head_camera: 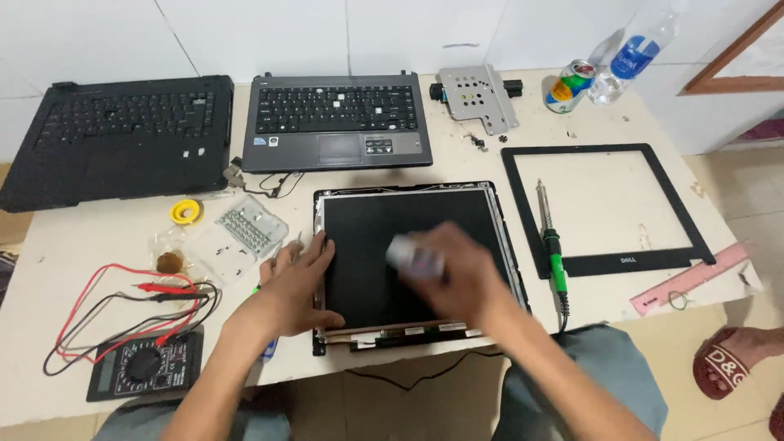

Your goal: The person is disassembling a laptop screen assembly using a screwdriver and then cleaning the display panel with a cleaning solution and wipe.

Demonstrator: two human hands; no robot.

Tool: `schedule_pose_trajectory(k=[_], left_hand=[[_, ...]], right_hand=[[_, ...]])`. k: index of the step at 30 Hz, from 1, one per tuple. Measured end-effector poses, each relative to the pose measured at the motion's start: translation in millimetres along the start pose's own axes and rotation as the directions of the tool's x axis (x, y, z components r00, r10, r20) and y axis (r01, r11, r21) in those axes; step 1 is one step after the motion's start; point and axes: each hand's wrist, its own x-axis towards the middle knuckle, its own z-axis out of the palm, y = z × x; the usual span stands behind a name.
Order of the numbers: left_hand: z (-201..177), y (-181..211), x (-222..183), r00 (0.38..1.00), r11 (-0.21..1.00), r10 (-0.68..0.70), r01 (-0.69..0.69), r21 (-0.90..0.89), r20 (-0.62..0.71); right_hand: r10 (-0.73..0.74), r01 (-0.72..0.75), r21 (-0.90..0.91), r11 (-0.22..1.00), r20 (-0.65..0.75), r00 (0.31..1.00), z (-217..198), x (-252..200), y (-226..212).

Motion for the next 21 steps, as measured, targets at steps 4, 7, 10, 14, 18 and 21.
schedule_pose_trajectory(k=[4, 7, 10, 14, 18, 21], left_hand=[[3, -8, 2, 1.0, 1.0, -0.007, 0.007, -0.022, 0.018], [2, -9, 2, 1.0, 1.0, -0.009, 0.009, -0.026, 0.019], [3, -11, 3, 1.0, 1.0, -0.006, 0.006, -0.008, 0.012], [15, -19, 12, 1.0, 0.999, 0.005, -0.004, 0.036, -0.027], [10, -18, 8, 1.0, 1.0, 0.008, -0.008, -0.019, -0.011], [13, -23, 13, 1.0, 1.0, -0.008, 0.008, -0.013, -0.006]], right_hand=[[0.346, -0.362, -0.29, 0.886, -0.107, 0.932, 36, -11, 36], [0.217, -0.116, -0.4, 0.909, 0.217, 0.952, 65, -40, -20], [0.051, 0.001, -0.158, 0.987, 0.328, 0.943, 55, -21, -76], [0.508, -0.504, -0.217, 0.836, -0.043, 0.86, 33, 5, 1], [0.396, -0.423, -0.547, 0.722, -0.174, 0.901, 4, -16, 45], [0.432, -0.329, -0.611, 0.72, 0.024, 0.902, 11, -42, 0]])
